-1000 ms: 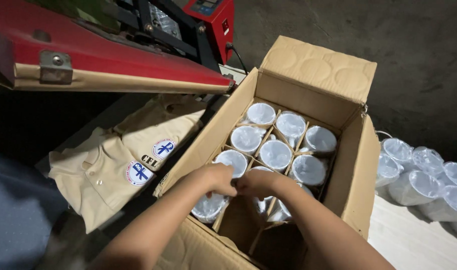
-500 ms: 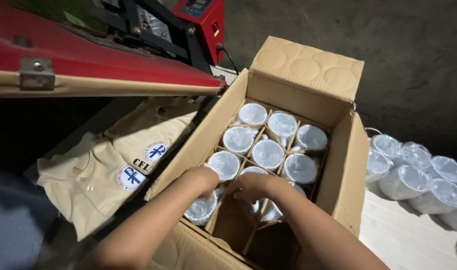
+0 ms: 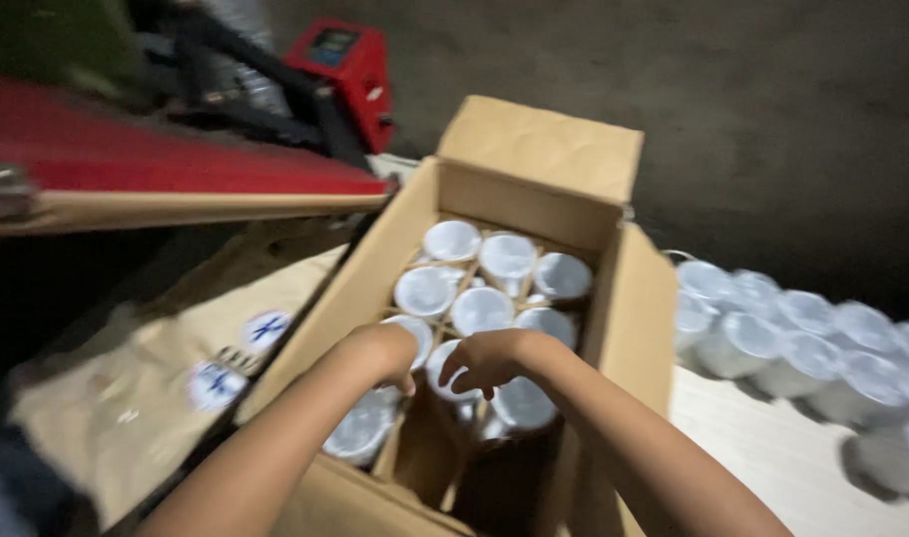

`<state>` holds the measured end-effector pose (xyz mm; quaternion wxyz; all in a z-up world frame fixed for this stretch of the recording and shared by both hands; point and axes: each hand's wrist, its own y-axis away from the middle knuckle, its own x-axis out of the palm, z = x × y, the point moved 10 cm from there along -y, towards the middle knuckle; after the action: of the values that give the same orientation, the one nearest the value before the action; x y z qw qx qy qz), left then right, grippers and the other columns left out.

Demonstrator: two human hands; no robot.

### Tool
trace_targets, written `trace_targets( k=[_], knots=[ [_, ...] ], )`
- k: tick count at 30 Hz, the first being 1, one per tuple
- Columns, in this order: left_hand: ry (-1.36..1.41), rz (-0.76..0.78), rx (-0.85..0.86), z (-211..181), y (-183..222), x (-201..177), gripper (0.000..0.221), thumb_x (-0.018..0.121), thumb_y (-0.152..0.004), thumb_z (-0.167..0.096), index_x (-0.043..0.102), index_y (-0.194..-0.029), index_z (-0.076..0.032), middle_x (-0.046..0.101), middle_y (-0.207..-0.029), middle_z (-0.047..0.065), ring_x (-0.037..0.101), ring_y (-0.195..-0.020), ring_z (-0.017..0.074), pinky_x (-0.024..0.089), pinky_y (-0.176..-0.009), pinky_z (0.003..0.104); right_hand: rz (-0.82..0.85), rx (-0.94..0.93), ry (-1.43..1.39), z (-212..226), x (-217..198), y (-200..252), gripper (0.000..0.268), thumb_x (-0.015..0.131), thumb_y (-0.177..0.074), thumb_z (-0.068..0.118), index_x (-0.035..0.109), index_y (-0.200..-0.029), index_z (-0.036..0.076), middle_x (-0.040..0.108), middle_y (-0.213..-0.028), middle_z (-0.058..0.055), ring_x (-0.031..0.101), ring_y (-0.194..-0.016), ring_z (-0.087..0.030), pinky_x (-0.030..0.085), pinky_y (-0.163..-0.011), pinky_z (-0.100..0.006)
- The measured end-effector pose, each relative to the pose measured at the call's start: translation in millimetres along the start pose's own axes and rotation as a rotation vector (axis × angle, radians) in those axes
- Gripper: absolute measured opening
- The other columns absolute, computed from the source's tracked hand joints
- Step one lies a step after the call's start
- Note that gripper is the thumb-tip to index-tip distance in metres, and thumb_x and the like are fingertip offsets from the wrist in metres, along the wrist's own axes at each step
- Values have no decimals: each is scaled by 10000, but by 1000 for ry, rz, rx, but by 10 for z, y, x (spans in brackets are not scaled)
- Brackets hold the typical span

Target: The person packs plastic-wrapped mugs into a cardboard box with dividers, assembles a divider into an empty box, and organizes mugs on a table.

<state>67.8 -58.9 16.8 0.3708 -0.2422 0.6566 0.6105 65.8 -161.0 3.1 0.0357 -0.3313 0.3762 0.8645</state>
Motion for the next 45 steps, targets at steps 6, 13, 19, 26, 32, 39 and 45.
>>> trace_targets(
  k=[6,13,19,26,32,39,45],
  knots=[
    [-57,-285,168,-888,63,-496,431,810,-819,-422,744,-995,-34,728,-1033,227,722,-979,381,581,-851,485,-473,-205,-36,-625,-346,657,350,661,-901,226,724,-1236,148,763,-1050,-126,753,-849,-274,578,-787,-408],
    [-11,-617,181,-1512,-70,-944,212,670,-877,-186,747,-1032,-64,743,-1022,178,734,-952,356,595,-823,485,-1046,-140,88,-730,-601,1649,149,692,-941,186,721,-951,40,745,-1053,-146,709,-941,-361,574,-841,-443],
    [123,-1009,469,-2284,307,-1332,357,696,-846,-237,666,-1151,-53,703,-1128,143,657,-1012,349,542,-863,471,-1269,-327,-135,-1281,-322,2742,173,678,-943,95,724,-1096,30,695,-1245,-137,681,-1118,-332,576,-922,-404],
    [109,-1126,815,-3385,397,-1340,317,740,-732,-189,684,-1008,-45,689,-1081,159,627,-1060,373,505,-864,510,-1363,103,-496,-3949,936,3137,297,659,-960,167,696,-1227,40,713,-1240,-121,698,-1146,-247,573,-971,-370],
    [124,-648,924,-4512,-235,-560,256,769,-774,-221,711,-977,-75,701,-1050,120,616,-1059,342,489,-883,512,-1344,546,-1066,-5611,2465,3861,501,638,-937,364,602,-1356,92,700,-1231,-73,708,-1022,-227,585,-804,-384],
    [-122,-179,1053,-5606,-607,635,316,730,-912,-257,694,-1111,-14,657,-1139,193,564,-1143,402,422,-984,622,-1552,700,-1775,-6347,3439,4292,581,605,-954,413,487,-1437,111,556,-1330,-119,658,-910,-305,561,-686,-433],
    [-183,76,991,-6362,-1185,1407,380,714,-935,-301,702,-1158,7,642,-1207,247,572,-1194,433,443,-988,672,-1656,624,-2152,-6684,3468,4316,720,598,-987,495,362,-1503,52,480,-1392,-292,668,-924,-423,608,-664,-465]
  ],
)
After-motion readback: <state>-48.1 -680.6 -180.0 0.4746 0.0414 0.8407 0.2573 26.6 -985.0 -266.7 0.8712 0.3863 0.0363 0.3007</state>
